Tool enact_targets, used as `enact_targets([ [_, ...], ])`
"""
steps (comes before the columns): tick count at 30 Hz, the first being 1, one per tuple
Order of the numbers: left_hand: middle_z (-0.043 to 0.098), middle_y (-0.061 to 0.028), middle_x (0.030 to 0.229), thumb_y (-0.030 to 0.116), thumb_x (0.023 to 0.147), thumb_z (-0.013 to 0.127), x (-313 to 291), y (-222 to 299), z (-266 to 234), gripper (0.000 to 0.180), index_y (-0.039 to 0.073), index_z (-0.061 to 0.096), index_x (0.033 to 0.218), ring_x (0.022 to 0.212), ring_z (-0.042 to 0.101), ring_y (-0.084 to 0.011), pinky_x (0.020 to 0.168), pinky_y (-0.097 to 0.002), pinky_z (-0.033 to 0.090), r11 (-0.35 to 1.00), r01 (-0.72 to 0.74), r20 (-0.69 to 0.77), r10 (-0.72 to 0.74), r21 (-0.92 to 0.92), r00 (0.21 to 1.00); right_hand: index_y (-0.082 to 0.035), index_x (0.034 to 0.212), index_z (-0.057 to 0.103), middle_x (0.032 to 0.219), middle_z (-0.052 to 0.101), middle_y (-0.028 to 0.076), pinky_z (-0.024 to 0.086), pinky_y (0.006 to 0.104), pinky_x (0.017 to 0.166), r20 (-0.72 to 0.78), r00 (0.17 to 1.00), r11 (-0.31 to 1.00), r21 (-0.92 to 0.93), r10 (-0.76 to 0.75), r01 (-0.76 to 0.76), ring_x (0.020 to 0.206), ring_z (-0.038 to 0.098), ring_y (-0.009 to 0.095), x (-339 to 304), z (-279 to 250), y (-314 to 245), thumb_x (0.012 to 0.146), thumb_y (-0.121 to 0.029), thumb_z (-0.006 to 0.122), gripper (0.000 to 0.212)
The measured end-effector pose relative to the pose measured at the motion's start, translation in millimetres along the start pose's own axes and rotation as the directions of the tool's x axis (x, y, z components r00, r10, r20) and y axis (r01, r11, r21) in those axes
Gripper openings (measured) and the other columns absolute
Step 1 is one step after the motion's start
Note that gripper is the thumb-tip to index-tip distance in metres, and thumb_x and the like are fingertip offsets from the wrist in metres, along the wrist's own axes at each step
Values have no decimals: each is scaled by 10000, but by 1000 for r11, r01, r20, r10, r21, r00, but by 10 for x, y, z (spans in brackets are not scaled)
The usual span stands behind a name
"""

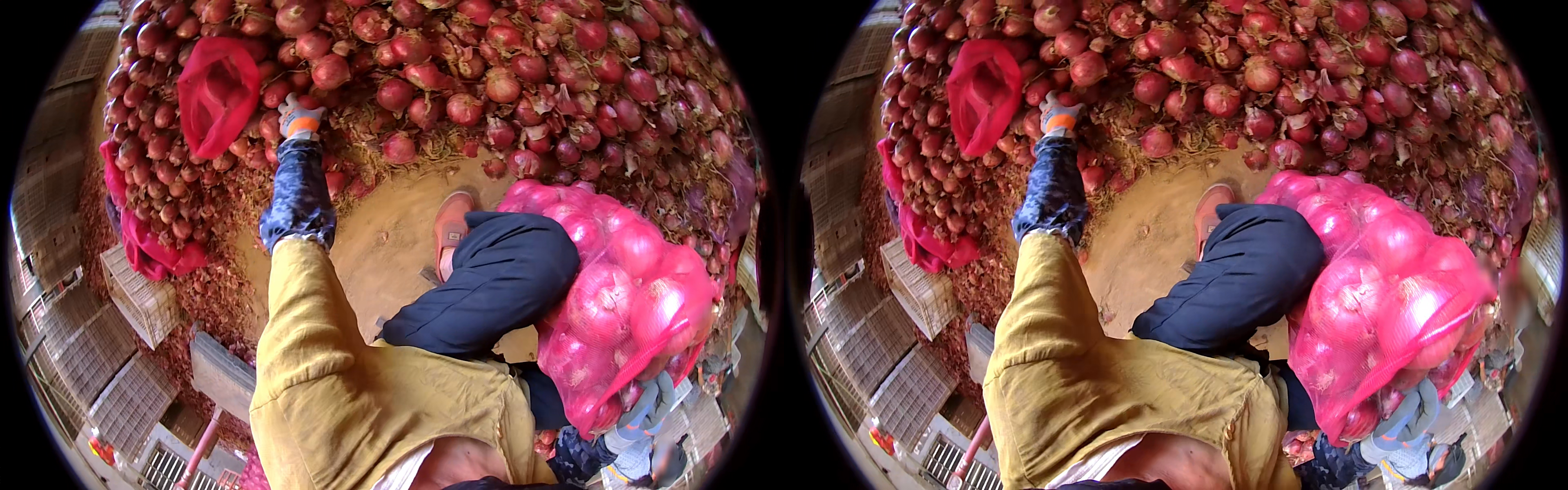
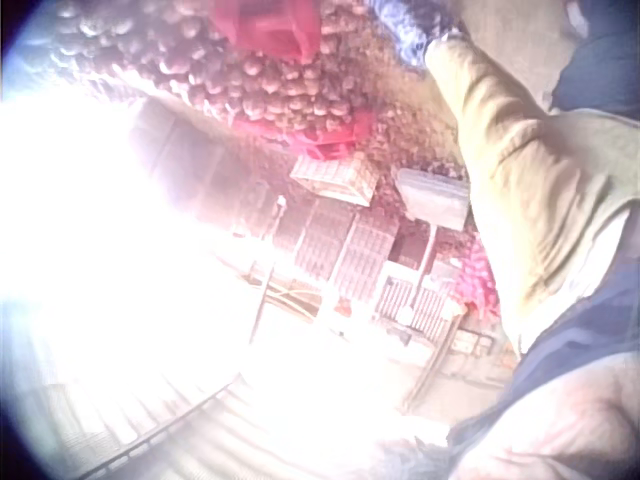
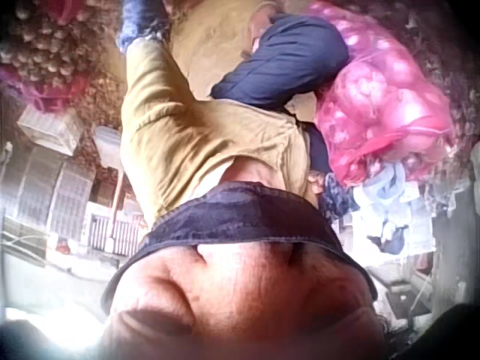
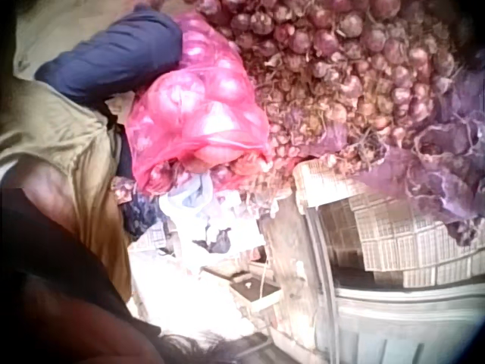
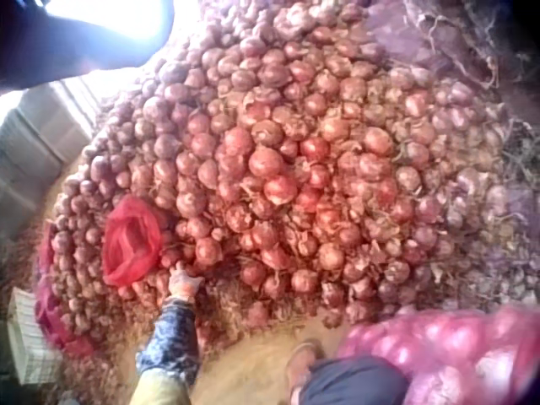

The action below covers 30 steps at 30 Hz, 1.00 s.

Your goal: The person sorts red onions from a pile into a mesh bag, weighs the bag on a platform scale, and then ties the bag shut.

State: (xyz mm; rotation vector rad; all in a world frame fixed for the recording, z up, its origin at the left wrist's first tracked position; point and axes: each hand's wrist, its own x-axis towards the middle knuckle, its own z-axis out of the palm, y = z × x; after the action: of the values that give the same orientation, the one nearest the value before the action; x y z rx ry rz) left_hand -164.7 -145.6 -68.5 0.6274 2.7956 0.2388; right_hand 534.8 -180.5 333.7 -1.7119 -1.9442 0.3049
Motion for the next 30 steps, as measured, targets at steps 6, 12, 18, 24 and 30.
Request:
enact_targets([
  [6,650,-148,1122,380,781,749,-1228,527,-426,629,66,550,1289,1031,631,-264,899,-396,510,366,164,272,266,-916,925,26,1073,562,1045,648,193,520,366,852,313,833,603,-580,-457,548,915,642,319,174,-140,-274,1000,-146,499,198],
  [12,602,-169,1274,265,882,569,-3184,1678,-2069,594,-47,455,1375,1060,644,-264,914,-390,521,-253,107,-121,740,-961,662,79,1438,347,1255,581,267,552,377,848,115,973,814,572,-201,101,1037,657,318,321,129,-898,961,-461,532,744],
  [18,600,-144,1258,27,766,668,-4209,2102,-2844,568,19,532,1318,931,666,-261,771,-342,530,-190,-476,-271,957,-859,108,27,1512,233,1275,570,228,578,332,747,100,994,656,754,-44,-47,911,682,256,116,-206,-1177,843,-457,689,944],
  [24,614,-97,1023,77,654,758,-4424,2028,-2596,347,97,645,982,895,622,-310,726,-401,508,-373,-910,-312,899,-183,-306,-49,1444,406,1310,545,92,534,318,885,57,955,758,623,-291,194,1080,617,221,92,-85,-779,822,-200,763,734],
  [30,618,-93,993,1,680,715,-4407,1982,-2843,257,53,652,923,834,646,-241,717,-323,512,-378,-676,-364,916,-633,-171,-48,1322,553,1287,571,83,390,352,1077,564,684,834,539,-463,120,1230,543,214,255,-173,-812,745,-65,611,579],
])
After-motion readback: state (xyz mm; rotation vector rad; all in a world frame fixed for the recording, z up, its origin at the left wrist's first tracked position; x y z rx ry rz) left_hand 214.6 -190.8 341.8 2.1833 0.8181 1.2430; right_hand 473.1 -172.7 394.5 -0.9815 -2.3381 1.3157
